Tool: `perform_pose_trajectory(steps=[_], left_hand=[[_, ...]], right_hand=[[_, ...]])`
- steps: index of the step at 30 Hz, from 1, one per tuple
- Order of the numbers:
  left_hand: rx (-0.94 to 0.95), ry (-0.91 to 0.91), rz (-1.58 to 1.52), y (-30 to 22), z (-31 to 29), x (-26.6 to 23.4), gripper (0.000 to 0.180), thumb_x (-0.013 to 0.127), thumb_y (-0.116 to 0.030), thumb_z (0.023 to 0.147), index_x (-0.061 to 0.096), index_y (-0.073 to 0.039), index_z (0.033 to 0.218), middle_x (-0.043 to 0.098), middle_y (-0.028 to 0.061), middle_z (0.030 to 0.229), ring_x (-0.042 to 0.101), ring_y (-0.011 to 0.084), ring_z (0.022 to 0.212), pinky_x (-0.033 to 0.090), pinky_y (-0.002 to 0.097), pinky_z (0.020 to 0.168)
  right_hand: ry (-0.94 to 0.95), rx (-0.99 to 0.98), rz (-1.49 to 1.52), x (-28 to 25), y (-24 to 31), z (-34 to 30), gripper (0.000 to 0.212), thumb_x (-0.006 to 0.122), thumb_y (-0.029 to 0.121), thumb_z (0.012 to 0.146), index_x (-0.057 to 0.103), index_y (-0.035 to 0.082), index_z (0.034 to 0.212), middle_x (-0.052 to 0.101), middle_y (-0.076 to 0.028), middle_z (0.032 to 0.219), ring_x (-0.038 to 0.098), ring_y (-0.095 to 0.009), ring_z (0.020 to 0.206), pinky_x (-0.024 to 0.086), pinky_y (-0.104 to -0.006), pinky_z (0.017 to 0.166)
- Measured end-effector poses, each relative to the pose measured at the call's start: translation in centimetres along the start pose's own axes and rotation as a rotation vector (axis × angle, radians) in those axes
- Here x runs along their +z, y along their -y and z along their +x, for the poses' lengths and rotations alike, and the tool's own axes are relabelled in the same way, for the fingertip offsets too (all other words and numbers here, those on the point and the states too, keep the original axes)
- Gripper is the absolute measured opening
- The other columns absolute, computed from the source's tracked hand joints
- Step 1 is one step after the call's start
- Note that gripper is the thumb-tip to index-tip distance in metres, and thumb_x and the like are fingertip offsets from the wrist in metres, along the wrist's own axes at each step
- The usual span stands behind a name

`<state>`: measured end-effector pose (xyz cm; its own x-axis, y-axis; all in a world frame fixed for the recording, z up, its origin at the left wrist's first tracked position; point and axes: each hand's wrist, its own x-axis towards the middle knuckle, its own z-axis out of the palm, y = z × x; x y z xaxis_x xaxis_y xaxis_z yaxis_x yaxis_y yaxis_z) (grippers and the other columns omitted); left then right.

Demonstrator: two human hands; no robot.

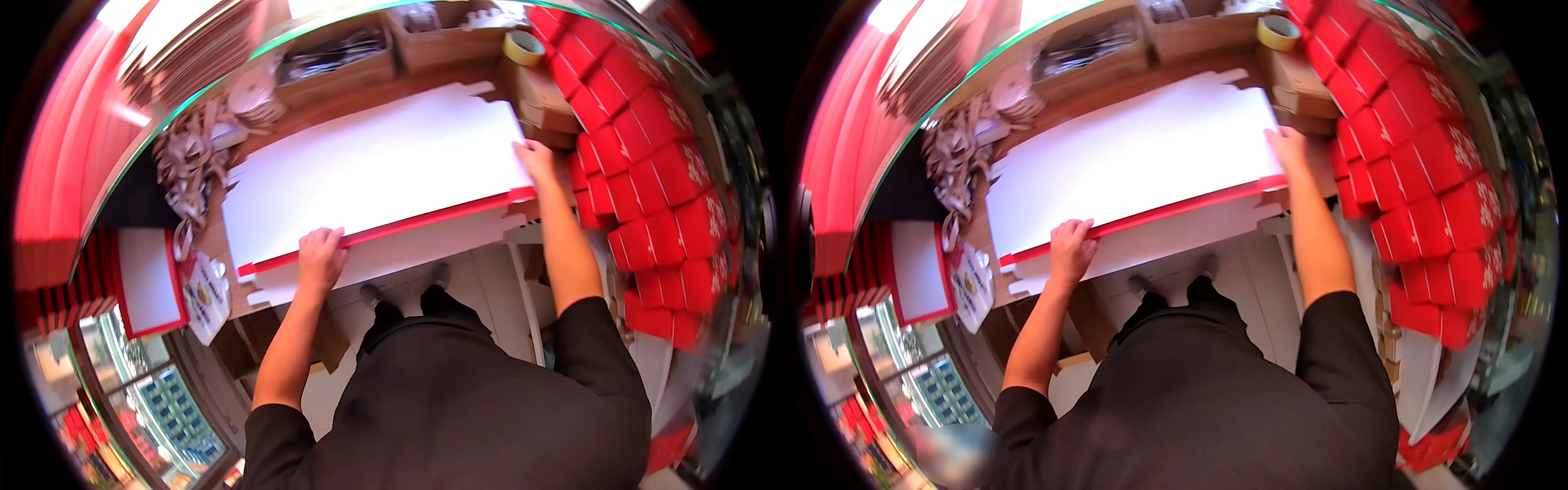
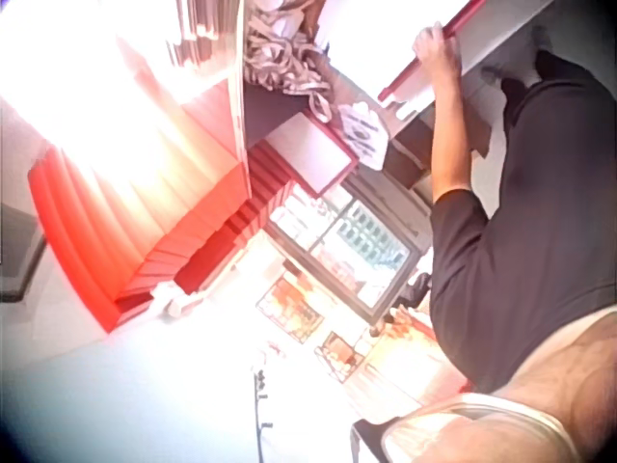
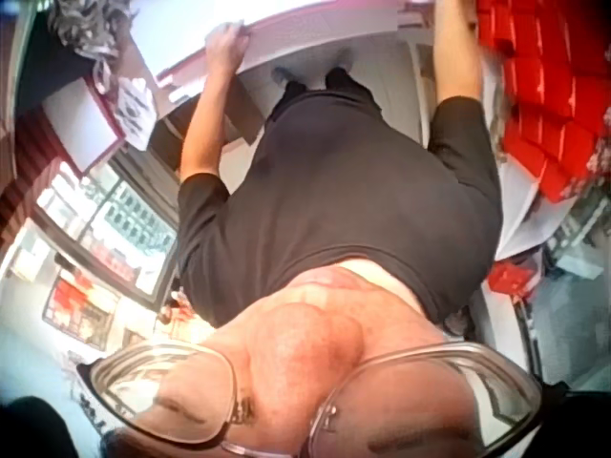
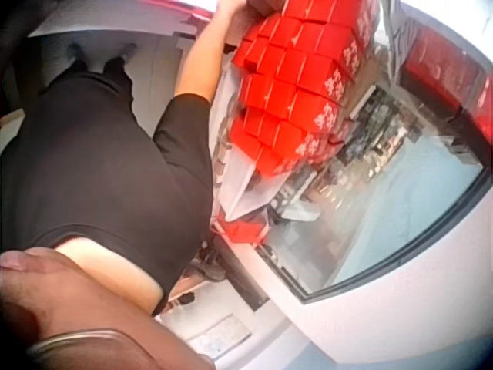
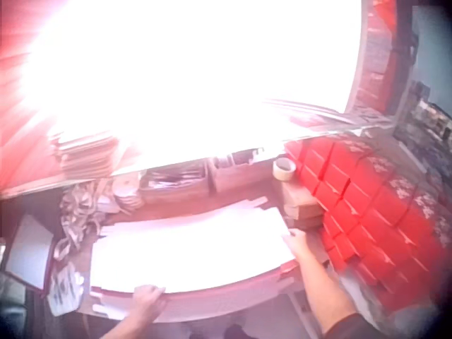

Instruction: The person assembles flat white cardboard boxes by applying red adhesive tape to the edges and folding the sides into shape. The person handles the boxes one at a time, smoothing the tape and folding the flaps to create a finished rectangular container.

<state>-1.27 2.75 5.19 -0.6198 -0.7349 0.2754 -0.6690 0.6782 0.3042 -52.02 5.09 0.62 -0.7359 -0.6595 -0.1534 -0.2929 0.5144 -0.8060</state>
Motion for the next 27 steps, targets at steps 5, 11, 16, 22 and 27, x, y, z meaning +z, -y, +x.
perform_pose_trajectory(steps=[5, 11, 16, 22, 27], left_hand=[[0.057, -0.134, -0.007, -4.3, -1.3, -5.8, 0.044, 0.076, -0.009, 0.065, 0.062, -0.012, 0.106, 0.059, 0.0065, 0.098, 0.057, 0.0245, 0.091, 0.04, 0.039, 0.082], [0.027, -0.274, 0.247, -1.7, -3.1, -9.0, 0.033, 0.071, -0.009, 0.073, 0.066, -0.018, 0.104, 0.059, 0.0031, 0.11, 0.054, 0.0198, 0.114, 0.029, 0.046, 0.101], [-0.252, -0.449, 0.382, 1.6, -1.0, -12.1, 0.056, 0.065, -0.003, 0.077, 0.051, -0.007, 0.132, 0.047, 0.0201, 0.135, 0.041, 0.0352, 0.129, 0.027, 0.0527, 0.108], [-0.02, -0.134, -0.149, -10.2, -4.1, -4.5, 0.037, 0.073, -0.009, 0.071, 0.062, -0.005, 0.107, 0.06, 0.0095, 0.113, 0.057, 0.0285, 0.104, 0.047, 0.0375, 0.088], [-0.241, 0.023, -0.026, -10.9, -8.1, 2.1, 0.054, 0.076, -0.015, 0.067, 0.054, -0.004, 0.115, 0.055, 0.0154, 0.116, 0.054, 0.0318, 0.107, 0.043, 0.042, 0.092]], right_hand=[[0.033, -0.125, 0.295, -5.9, 4.4, -4.6, 0.026, 0.062, 0.019, 0.092, 0.066, -0.003, 0.104, 0.066, -0.001, 0.092, 0.057, -0.007, 0.084, 0.046, -0.0234, 0.075], [0.221, 0.18, 0.943, -5.5, 0.4, -14.0, 0.017, 0.059, 0.021, 0.095, 0.06, 0.005, 0.096, 0.066, -0.005, 0.1, 0.061, -0.016, 0.093, 0.05, -0.0328, 0.084], [0.666, 0.445, 0.744, 3.5, 3.3, -22.9, 0.019, 0.061, 0.018, 0.092, 0.061, 0.002, 0.1, 0.064, -0.006, 0.089, 0.061, -0.015, 0.082, 0.054, -0.0299, 0.071], [0.876, 0.586, 0.707, 10.8, 6.2, -29.9, 0.023, 0.059, 0.016, 0.092, 0.057, -0.005, 0.102, 0.061, -0.012, 0.098, 0.062, -0.022, 0.09, 0.056, -0.032, 0.077], [0.958, 0.599, 0.668, 13.2, 4.2, -29.6, 0.02, 0.056, 0.014, 0.094, 0.057, -0.004, 0.101, 0.061, -0.012, 0.099, 0.063, -0.022, 0.09, 0.056, -0.0313, 0.078]])
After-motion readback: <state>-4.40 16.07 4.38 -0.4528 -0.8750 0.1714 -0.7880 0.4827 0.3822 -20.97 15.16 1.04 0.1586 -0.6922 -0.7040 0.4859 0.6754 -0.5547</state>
